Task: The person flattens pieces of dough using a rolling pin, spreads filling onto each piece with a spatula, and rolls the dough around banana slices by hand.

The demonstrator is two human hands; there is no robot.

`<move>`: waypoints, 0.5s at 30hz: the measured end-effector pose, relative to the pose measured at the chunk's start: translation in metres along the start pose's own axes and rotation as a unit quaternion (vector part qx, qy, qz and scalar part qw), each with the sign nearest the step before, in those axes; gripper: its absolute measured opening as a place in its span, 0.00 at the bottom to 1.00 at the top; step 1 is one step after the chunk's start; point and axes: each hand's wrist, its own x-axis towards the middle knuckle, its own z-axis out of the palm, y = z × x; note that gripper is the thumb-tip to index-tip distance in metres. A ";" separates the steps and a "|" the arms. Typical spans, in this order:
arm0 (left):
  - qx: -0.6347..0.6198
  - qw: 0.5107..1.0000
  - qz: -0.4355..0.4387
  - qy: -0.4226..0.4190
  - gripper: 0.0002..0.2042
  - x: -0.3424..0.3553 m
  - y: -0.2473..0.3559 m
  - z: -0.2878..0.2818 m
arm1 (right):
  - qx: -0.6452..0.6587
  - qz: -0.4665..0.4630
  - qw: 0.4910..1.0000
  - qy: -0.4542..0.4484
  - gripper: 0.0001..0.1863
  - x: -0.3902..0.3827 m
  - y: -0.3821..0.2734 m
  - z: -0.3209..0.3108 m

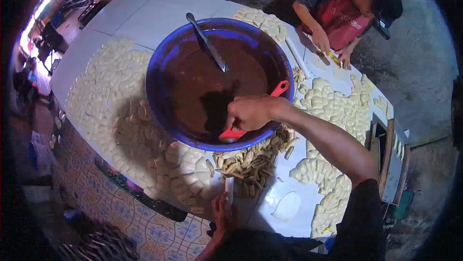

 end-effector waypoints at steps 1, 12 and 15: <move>0.002 1.000 0.010 -0.008 0.31 0.001 -0.001 0.001 | 0.046 -0.056 0.997 -0.010 0.09 -0.007 0.009 -0.003; -0.061 0.988 0.093 0.112 0.26 0.017 0.016 0.003 | 0.530 0.102 0.842 0.006 0.13 -0.199 -0.001 0.071; -0.047 0.991 0.046 0.116 0.26 0.004 0.004 0.001 | 0.542 0.150 0.827 -0.006 0.14 -0.251 -0.041 0.130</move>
